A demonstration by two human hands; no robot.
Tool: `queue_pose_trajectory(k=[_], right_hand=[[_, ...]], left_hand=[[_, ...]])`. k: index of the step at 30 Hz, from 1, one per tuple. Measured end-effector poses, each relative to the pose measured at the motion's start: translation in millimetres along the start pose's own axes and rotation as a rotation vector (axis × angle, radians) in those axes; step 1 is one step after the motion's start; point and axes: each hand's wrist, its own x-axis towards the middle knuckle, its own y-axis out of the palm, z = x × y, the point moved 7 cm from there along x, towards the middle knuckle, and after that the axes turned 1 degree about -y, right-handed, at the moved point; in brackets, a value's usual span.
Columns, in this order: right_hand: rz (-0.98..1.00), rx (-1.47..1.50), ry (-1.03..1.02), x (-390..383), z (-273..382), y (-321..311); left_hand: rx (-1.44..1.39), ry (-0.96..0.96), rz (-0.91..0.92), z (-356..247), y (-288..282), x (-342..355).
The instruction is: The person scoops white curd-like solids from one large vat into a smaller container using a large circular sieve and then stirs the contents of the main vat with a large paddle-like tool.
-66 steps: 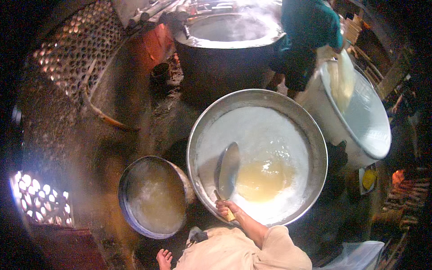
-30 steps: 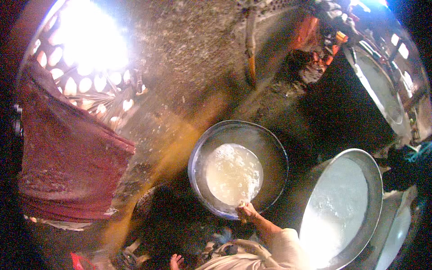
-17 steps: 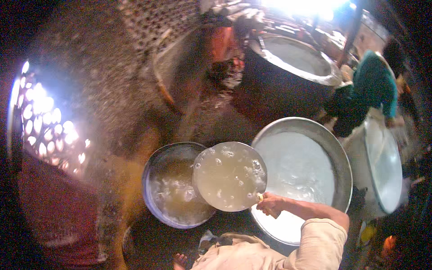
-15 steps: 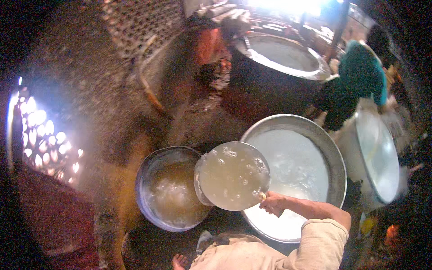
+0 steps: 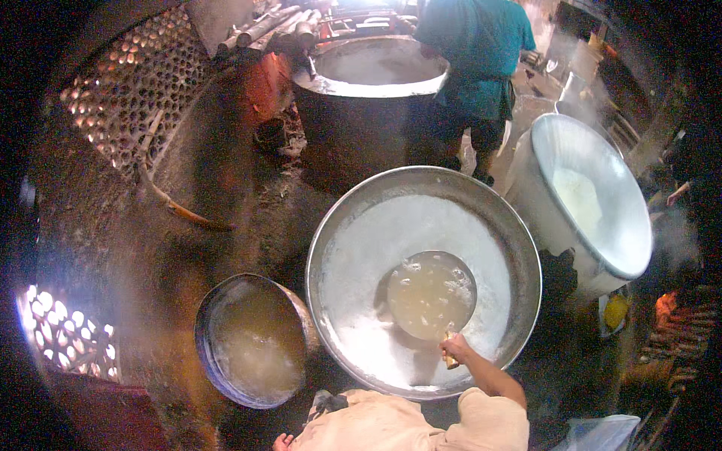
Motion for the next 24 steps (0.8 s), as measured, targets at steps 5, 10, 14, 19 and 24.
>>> queue_pose_trajectory(k=[5, 10, 14, 19, 24], right_hand=[[-0.070, 0.249, 0.082, 24, -57, 23], [0.093, 0.645, 0.145, 54, -95, 101], [0.326, 0.840, 0.295, 32, -70, 181], [0.890, 0.827, 0.525, -44, -21, 268], [1.158, 0.162, 0.293, -119, 46, 354]], left_hand=[[0.163, 0.054, -0.006, -37, 36, -28], [0.266, 0.049, -0.175, -51, 16, 16], [0.255, 0.012, -0.187, -41, 10, 36], [0.222, -0.037, -0.244, -20, -21, 50], [0.126, -0.072, -0.272, 12, -76, 45]])
